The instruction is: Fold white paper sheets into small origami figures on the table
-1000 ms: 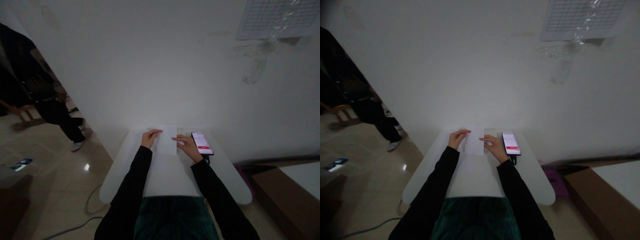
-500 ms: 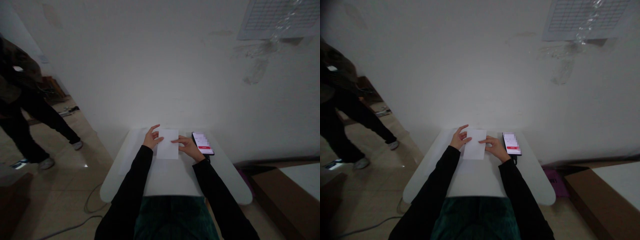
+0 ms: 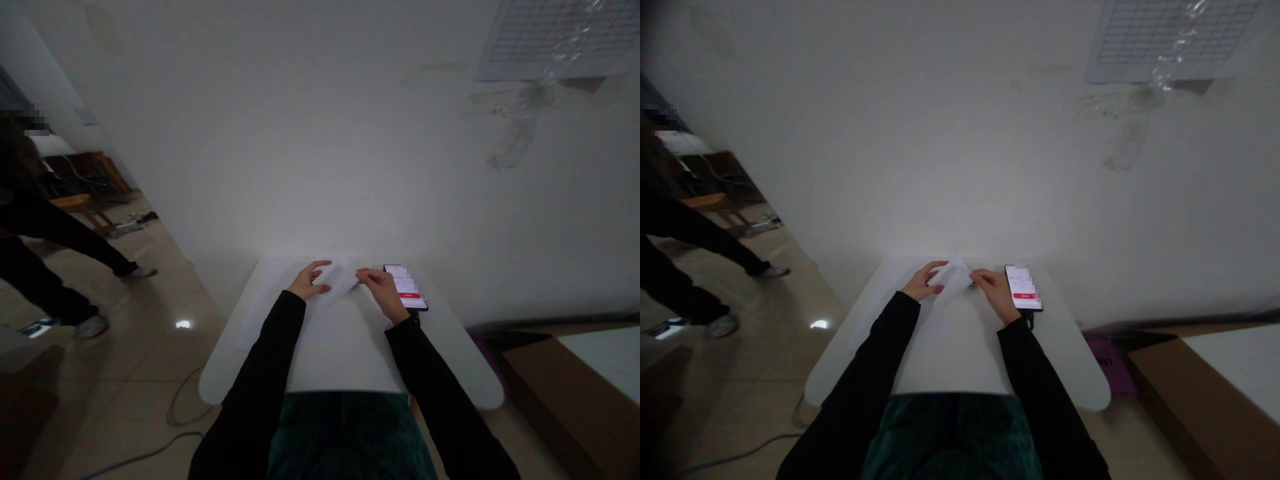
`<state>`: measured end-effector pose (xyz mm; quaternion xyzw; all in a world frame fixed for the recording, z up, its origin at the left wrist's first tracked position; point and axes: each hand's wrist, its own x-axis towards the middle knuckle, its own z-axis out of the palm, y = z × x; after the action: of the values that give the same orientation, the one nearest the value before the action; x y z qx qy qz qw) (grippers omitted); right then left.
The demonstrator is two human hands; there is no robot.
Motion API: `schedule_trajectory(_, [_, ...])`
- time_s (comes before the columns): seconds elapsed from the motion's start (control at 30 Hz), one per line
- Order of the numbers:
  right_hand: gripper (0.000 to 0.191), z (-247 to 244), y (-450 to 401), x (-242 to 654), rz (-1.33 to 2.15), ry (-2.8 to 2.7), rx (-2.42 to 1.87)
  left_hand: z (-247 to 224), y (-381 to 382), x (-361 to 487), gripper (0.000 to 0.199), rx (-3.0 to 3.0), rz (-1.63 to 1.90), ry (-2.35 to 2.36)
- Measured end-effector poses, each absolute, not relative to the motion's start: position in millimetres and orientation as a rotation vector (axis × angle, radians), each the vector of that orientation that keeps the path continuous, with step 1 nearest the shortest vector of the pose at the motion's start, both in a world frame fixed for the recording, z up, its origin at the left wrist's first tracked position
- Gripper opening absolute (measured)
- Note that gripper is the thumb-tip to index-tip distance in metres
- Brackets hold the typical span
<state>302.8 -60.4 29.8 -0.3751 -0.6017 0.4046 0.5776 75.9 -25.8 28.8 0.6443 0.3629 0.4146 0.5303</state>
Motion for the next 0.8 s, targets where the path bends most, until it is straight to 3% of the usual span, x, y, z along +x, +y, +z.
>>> schedule_trajectory(0.17, [0.028,30,-60,304,0.893,-1.373,-1.003,16,-28,90,0.06,1.466,0.81,0.745])
schedule_trajectory(0.5, [0.028,29,-58,303,0.873,-1.46,-1.021,25,-37,104,0.053,1.341,1.158,0.881])
schedule_trajectory(0.8, [0.026,27,-60,302,1.01,-1.487,-0.98,24,-35,107,0.029,1.381,1.212,0.951])
